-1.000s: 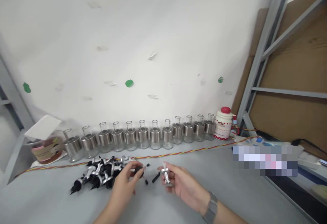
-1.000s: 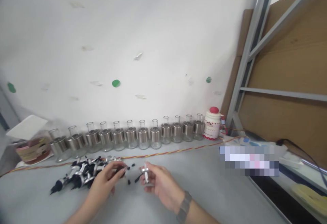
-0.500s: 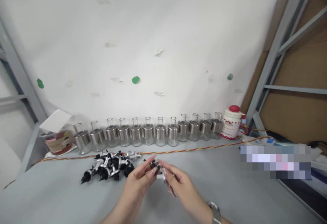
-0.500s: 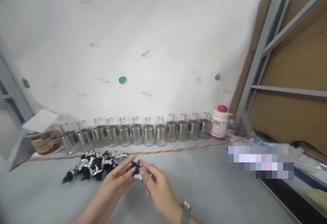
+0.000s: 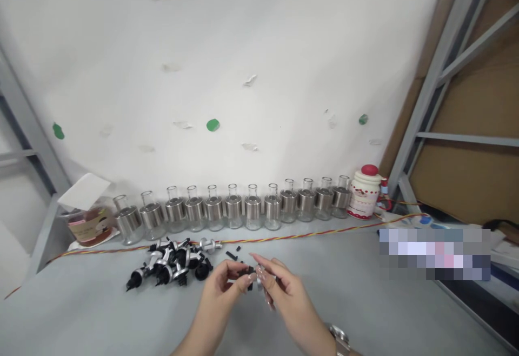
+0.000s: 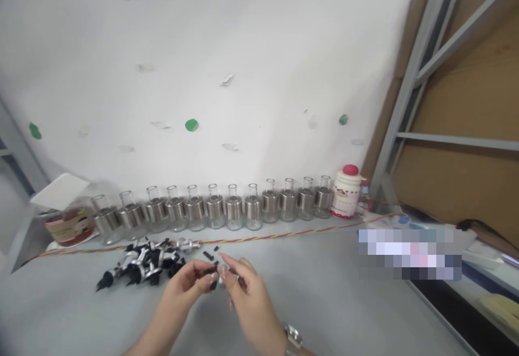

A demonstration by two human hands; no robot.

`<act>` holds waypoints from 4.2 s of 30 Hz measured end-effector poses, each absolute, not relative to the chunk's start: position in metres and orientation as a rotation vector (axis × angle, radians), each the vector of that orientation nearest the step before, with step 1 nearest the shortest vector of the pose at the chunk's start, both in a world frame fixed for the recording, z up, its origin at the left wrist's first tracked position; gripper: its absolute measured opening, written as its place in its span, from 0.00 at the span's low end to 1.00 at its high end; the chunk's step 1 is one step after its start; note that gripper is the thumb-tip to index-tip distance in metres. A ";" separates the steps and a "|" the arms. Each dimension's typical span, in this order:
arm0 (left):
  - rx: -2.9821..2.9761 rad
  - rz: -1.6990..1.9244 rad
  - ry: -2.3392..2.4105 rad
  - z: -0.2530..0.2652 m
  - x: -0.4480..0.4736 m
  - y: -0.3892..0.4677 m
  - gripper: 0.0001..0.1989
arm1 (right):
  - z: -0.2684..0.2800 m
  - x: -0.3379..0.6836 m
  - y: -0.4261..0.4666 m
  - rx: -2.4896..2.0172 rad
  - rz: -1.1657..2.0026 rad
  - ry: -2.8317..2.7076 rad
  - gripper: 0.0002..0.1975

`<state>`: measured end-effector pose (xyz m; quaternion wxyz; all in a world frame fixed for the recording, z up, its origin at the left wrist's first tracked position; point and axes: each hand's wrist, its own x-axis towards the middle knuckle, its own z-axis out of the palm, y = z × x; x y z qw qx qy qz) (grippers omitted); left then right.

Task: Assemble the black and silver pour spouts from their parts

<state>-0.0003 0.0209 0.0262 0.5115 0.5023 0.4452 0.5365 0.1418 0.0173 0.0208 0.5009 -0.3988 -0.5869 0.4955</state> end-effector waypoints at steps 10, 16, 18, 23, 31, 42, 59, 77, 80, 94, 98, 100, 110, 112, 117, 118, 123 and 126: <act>1.237 1.025 1.172 0.021 0.010 0.012 0.25 | 0.029 0.144 0.003 -1.060 0.981 -1.725 0.19; 1.333 1.231 1.382 0.001 0.005 0.002 0.20 | 0.026 0.142 -0.001 -0.945 0.785 -1.982 0.22; 1.506 1.305 1.427 -0.009 0.001 -0.001 0.20 | 0.025 0.140 0.000 -0.940 0.745 -2.047 0.23; 1.490 1.221 1.367 -0.005 0.000 0.000 0.21 | 0.028 0.140 -0.001 -0.977 0.730 -2.144 0.26; 1.363 1.269 1.294 0.032 0.016 -0.004 0.20 | 0.038 0.149 -0.004 -1.014 0.756 -1.925 0.22; 1.589 1.377 1.368 0.023 0.010 0.000 0.19 | 0.025 0.135 -0.002 -1.031 1.248 -1.677 0.19; 1.419 1.399 1.406 0.017 0.021 -0.018 0.25 | 0.011 0.135 -0.013 -1.009 0.286 -1.930 0.18; 1.904 1.233 1.159 0.014 0.009 -0.008 0.19 | 0.001 0.135 -0.012 -0.993 0.258 -1.952 0.17; 1.957 1.143 1.069 0.014 0.006 -0.005 0.19 | 0.002 0.136 -0.010 -0.955 0.270 -1.945 0.17; 1.797 1.170 1.316 0.025 0.004 -0.003 0.15 | 0.033 0.145 -0.002 -0.980 0.841 -2.004 0.14; 1.820 1.246 1.300 0.024 0.005 -0.002 0.15 | 0.025 0.142 0.000 -0.958 0.835 -1.872 0.13; 1.751 1.235 1.264 0.025 0.008 -0.003 0.16 | 0.022 0.142 0.001 -0.944 0.796 -1.837 0.12; 1.450 1.257 1.361 0.018 0.017 -0.013 0.21 | 0.022 0.146 0.001 -0.818 0.407 -2.007 0.11; 1.638 1.335 1.426 0.013 0.016 -0.013 0.20 | 0.022 0.144 -0.001 -0.802 0.334 -1.998 0.13; 1.972 1.345 1.546 0.003 0.014 -0.009 0.20 | 0.021 0.140 -0.006 -0.768 0.334 -1.933 0.15; 2.004 1.341 1.560 0.002 0.014 -0.009 0.20 | 0.020 0.139 -0.007 -0.762 0.350 -1.925 0.15; 2.395 1.410 1.638 0.003 0.012 -0.009 0.19 | 0.015 0.137 -0.012 -0.797 0.467 -1.886 0.14; 2.562 1.465 1.618 0.003 0.010 -0.007 0.17 | 0.013 0.137 -0.013 -0.825 0.522 -1.880 0.12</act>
